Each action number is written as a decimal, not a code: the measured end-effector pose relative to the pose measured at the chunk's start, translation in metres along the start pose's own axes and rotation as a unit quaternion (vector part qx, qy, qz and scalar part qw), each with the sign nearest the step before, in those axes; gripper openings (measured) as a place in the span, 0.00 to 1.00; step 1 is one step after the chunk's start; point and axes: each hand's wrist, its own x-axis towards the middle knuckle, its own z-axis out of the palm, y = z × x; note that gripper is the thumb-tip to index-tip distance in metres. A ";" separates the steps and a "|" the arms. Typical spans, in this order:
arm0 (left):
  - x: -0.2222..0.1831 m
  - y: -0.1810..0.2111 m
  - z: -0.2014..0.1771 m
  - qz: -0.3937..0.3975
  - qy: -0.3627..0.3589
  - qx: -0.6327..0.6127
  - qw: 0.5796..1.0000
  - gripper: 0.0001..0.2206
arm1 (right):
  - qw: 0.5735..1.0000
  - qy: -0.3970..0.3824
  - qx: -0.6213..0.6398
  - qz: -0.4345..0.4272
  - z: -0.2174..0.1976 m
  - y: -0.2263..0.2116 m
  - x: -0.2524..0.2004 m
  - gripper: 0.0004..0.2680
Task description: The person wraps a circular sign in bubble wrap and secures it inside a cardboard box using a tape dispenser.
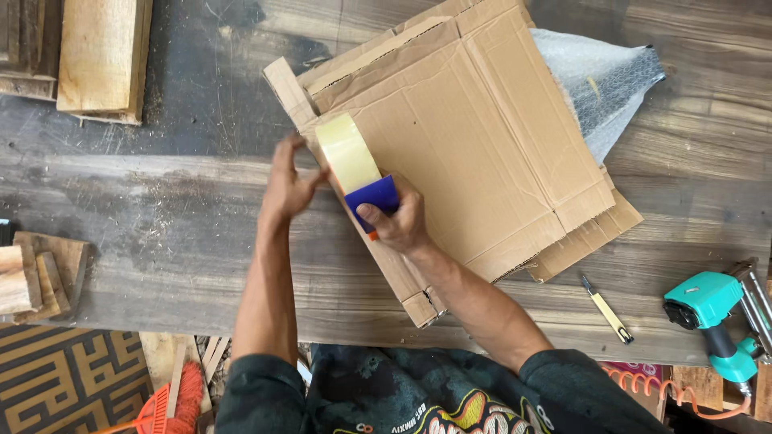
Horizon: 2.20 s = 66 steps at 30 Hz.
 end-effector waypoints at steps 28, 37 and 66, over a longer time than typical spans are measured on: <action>0.119 -0.023 0.025 0.021 0.145 0.299 0.943 0.35 | 0.992 0.072 0.077 -0.070 0.021 0.038 0.000 0.26; 0.129 -0.033 0.047 0.086 0.163 0.341 0.922 0.19 | 0.992 0.074 0.080 -0.062 0.019 0.037 0.003 0.25; 0.138 -0.048 0.033 0.095 0.098 0.237 0.962 0.21 | 0.989 -0.063 0.117 -0.057 0.015 0.022 0.048 0.21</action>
